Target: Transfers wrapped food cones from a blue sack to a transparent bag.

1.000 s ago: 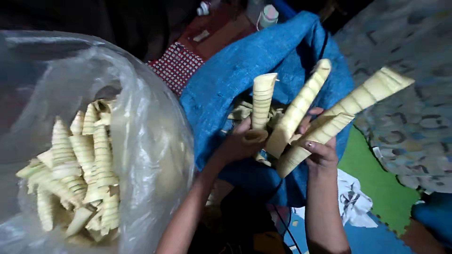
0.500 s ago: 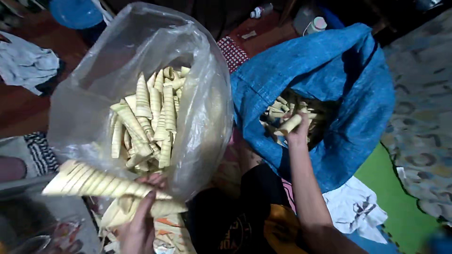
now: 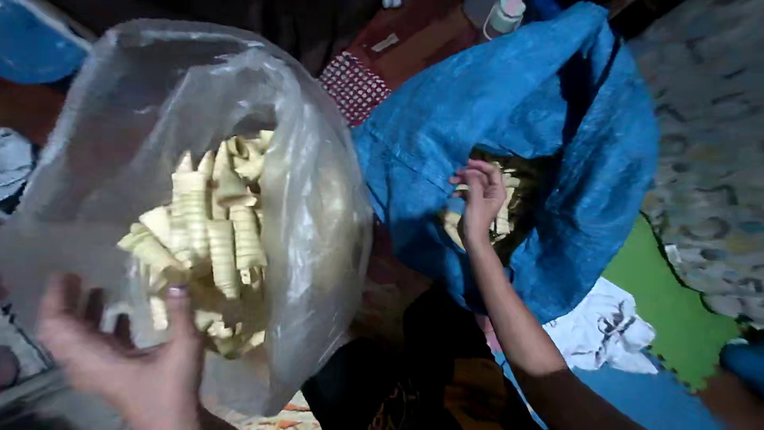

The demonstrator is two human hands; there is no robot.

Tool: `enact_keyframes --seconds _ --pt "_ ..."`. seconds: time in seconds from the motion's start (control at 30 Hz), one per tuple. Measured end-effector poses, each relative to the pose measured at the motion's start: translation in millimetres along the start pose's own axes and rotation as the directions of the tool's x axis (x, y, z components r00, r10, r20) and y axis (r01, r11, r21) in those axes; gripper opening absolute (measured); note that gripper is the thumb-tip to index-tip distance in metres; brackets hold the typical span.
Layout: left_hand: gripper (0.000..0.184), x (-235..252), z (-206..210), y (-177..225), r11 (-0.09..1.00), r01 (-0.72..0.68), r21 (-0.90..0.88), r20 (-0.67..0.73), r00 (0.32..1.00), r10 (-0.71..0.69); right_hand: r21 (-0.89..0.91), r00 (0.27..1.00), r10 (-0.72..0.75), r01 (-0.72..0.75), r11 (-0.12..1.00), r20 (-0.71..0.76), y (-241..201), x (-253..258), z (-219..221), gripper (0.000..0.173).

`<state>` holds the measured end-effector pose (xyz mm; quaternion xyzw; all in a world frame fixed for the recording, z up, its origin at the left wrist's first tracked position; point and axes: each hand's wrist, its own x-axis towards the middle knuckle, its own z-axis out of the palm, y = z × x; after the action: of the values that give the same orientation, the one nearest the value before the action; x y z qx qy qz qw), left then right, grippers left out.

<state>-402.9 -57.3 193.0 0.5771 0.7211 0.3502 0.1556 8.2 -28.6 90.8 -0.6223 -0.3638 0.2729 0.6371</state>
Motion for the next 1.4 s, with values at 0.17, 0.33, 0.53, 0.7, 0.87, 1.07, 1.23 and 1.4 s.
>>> enact_keyframes --seconds 0.17,0.33,0.53,0.7,0.87,1.07,1.23,1.4 --pt "0.086 -34 77 49 0.998 -0.052 -0.045 0.265 0.962 0.062 -0.754 0.713 0.697 -0.418 0.506 0.072 134 30 -48 0.054" --pt "0.079 -28 78 67 0.994 -0.107 -0.021 0.270 0.957 0.108 -0.957 0.629 0.768 -0.134 0.257 0.119 158 15 -64 0.056" --pt "0.056 -43 73 65 0.989 -0.100 -0.105 0.099 0.989 0.110 -0.470 0.927 -0.218 0.052 0.881 -0.306 -18 13 -79 0.067" --pt "0.034 -81 63 52 0.962 -0.143 -0.233 -0.131 0.985 0.114 0.252 0.991 -0.134 0.128 0.959 0.009 -139 -38 47 0.050" --pt "0.026 -146 36 23 0.984 -0.093 -0.154 -0.190 0.980 0.063 0.091 0.758 -0.046 -0.018 0.996 0.650 -136 -58 65 0.077" --pt "0.016 -218 77 34 0.975 -0.125 -0.185 0.053 0.989 0.136 -0.187 0.971 0.171 -0.139 0.973 0.169 -19 2 -82 0.038" --pt "0.026 -180 176 162 0.795 -0.324 -0.513 0.565 0.570 0.597 -0.525 0.861 0.483 -0.341 0.780 0.158 41 8 -129 0.038" --pt "0.038 -138 352 213 0.771 -0.561 -0.302 0.831 0.241 0.501 -0.347 0.684 0.726 -0.665 0.661 0.074 125 25 -140 0.052"
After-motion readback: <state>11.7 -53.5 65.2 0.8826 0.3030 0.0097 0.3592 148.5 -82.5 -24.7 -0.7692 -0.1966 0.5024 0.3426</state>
